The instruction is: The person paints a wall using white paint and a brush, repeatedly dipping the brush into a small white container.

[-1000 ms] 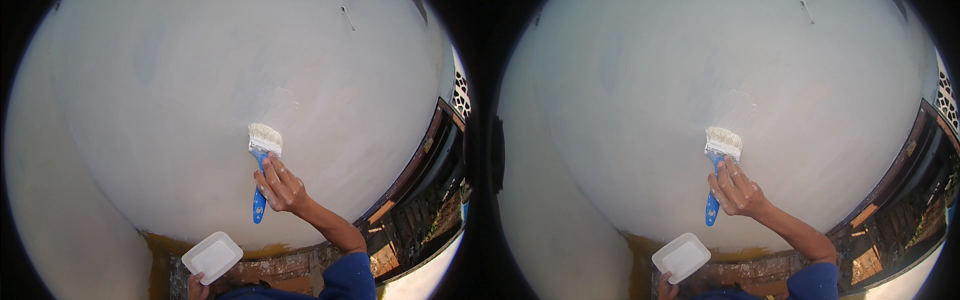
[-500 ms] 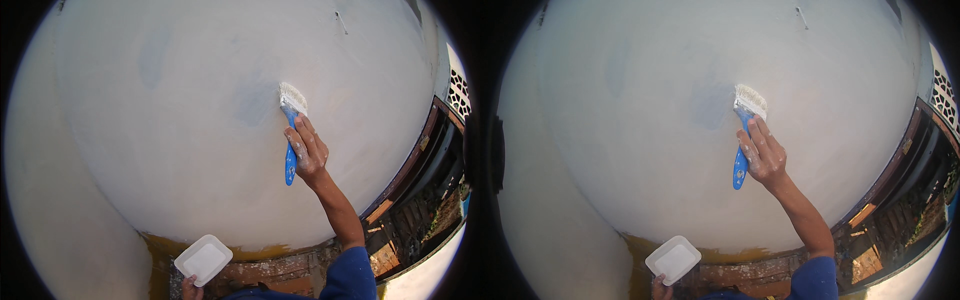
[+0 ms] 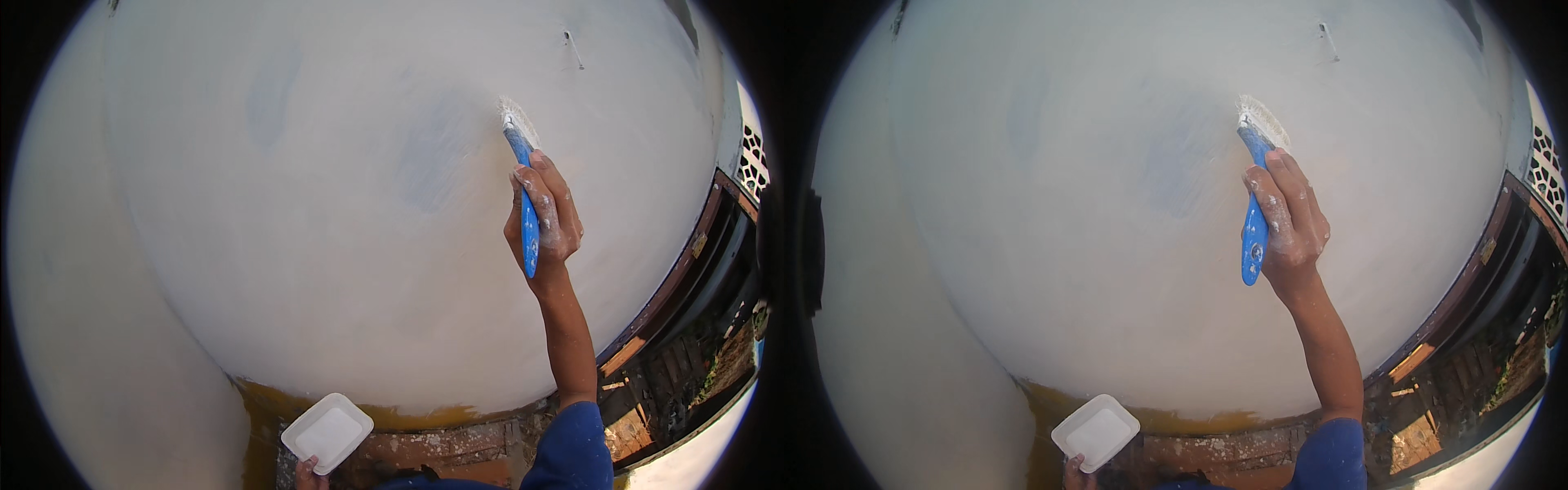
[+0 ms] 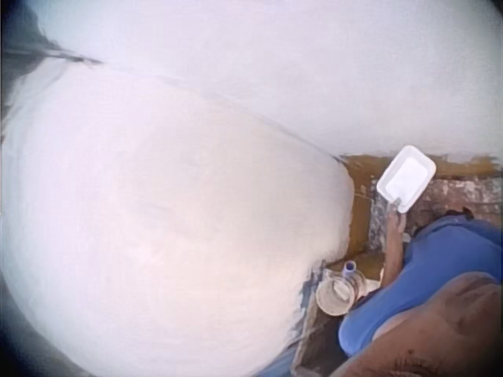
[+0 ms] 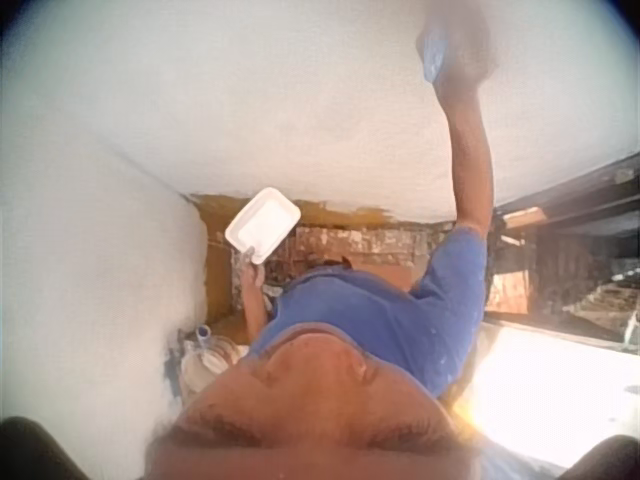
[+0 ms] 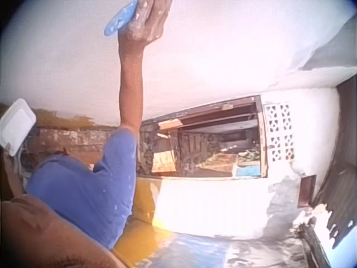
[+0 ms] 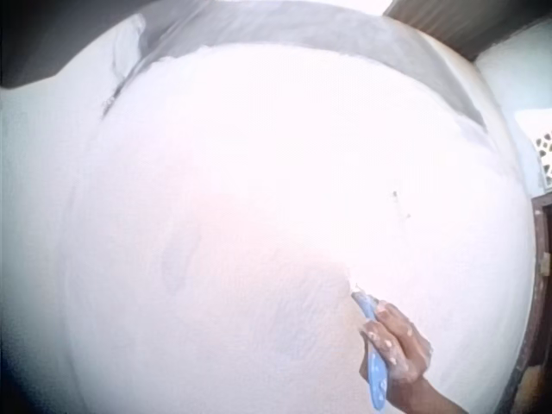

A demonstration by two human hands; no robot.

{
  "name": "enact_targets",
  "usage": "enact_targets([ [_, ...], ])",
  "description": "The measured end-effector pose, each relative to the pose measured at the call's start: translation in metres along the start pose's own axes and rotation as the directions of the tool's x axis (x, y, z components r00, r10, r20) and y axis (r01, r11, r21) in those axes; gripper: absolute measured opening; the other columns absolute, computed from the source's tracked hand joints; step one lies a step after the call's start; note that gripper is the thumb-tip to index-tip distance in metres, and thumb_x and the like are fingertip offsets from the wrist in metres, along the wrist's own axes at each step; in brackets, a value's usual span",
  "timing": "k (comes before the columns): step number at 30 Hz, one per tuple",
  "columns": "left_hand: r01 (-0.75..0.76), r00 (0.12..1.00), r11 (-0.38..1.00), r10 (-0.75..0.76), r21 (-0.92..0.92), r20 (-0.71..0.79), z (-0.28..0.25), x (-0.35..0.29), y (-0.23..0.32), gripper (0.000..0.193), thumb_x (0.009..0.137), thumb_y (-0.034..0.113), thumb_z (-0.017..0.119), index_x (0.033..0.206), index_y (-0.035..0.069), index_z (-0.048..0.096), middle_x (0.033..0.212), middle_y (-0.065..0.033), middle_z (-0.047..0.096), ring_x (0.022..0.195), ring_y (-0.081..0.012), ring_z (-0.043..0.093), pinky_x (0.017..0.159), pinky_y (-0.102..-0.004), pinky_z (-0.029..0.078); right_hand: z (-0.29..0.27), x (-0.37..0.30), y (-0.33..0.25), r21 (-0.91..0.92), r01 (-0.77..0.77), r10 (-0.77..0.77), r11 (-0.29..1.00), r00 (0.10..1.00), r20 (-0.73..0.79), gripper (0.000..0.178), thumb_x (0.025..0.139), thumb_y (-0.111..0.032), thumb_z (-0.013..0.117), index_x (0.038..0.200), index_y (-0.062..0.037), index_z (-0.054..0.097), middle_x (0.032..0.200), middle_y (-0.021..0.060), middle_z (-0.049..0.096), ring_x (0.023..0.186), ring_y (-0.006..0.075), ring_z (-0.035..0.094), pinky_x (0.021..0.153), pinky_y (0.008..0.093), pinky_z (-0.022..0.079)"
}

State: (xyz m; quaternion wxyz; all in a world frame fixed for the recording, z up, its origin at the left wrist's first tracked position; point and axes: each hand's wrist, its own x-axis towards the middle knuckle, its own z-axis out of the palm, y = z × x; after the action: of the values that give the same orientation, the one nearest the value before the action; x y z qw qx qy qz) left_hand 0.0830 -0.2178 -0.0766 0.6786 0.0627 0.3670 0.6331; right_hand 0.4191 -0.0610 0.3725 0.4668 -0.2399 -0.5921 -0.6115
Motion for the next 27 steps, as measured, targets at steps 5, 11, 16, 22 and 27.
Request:
enact_targets([
  [5, -0.005, 0.988, 0.996, 0.019, -0.093, 0.153, -0.009, 0.01, -0.004, 0.055, 0.077, 0.004, 0.06, 0.127, -0.003, 0.04, 0.124, -0.0129, 0.051, 0.113, -0.0258, 0.05, 0.098, -0.0364, 0.041, 0.001, -0.095, -0.089, 0.135, 0.106, -0.143, 0.985, 0.94, 0.311, 0.01, 0.079, -0.011, 0.063, 0.087, -0.0041, 0.065, 0.098, 0.0164, 0.06, 0.098, 0.035, 0.061, 0.07, 0.035, 0.058],
  [11, 0.017, 0.987, 0.992, 0.003, -0.128, 0.159, -0.016, 0.02, -0.012, 0.055, 0.077, 0.004, 0.06, 0.127, -0.003, 0.039, 0.124, -0.0128, 0.051, 0.112, -0.0252, 0.051, 0.099, -0.0363, 0.041, -0.041, -0.125, -0.141, 0.554, -0.368, -0.042, 0.747, 0.805, 0.592, 0.022, 0.069, -0.003, 0.066, 0.091, -0.0035, 0.063, 0.096, 0.0151, 0.063, 0.09, 0.0293, 0.065, 0.067, 0.0323, 0.057],
  [16, -0.003, 0.999, 0.999, 0.005, -0.052, 0.033, -0.005, 0.008, 0.001, 0.053, 0.077, 0.004, 0.06, 0.126, -0.003, 0.04, 0.121, -0.0125, 0.053, 0.11, -0.0246, 0.052, 0.097, -0.0356, 0.042, -0.014, -0.007, -0.036, 0.184, -0.092, 0.073, 0.979, 0.991, 0.109, 0.022, 0.067, 0.006, 0.066, 0.088, 0.0001, 0.063, 0.096, 0.014, 0.063, 0.091, 0.0333, 0.064, 0.063, 0.0345, 0.058],
  [22, -0.029, 0.999, 0.999, 0.03, -0.035, 0.018, -0.002, 0.014, -0.004, 0.051, 0.077, 0.004, 0.059, 0.125, -0.003, 0.042, 0.119, -0.0127, 0.054, 0.107, -0.0245, 0.054, 0.095, -0.0353, 0.043, -0.006, -0.072, -0.047, 0.021, 0.033, -0.037, 0.999, 0.975, 0.221, 0.012, 0.074, 0.001, 0.065, 0.085, -0.0014, 0.065, 0.105, 0.0172, 0.059, 0.095, 0.0343, 0.063, 0.06, 0.0321, 0.059],
  [27, 0.024, 0.999, 0.997, -0.021, -0.072, 0.039, -0.001, 0.023, -0.021, 0.048, 0.077, 0.003, 0.057, 0.123, -0.004, 0.044, 0.117, -0.0125, 0.055, 0.107, -0.0251, 0.053, 0.095, -0.0349, 0.043, -0.053, -0.168, -0.157, 0.554, -0.351, -0.148, 0.755, 0.731, 0.666, 0.02, 0.069, -0.003, 0.068, 0.089, -0.0041, 0.064, 0.101, 0.015, 0.061, 0.095, 0.0327, 0.063, 0.071, 0.0332, 0.057],
])
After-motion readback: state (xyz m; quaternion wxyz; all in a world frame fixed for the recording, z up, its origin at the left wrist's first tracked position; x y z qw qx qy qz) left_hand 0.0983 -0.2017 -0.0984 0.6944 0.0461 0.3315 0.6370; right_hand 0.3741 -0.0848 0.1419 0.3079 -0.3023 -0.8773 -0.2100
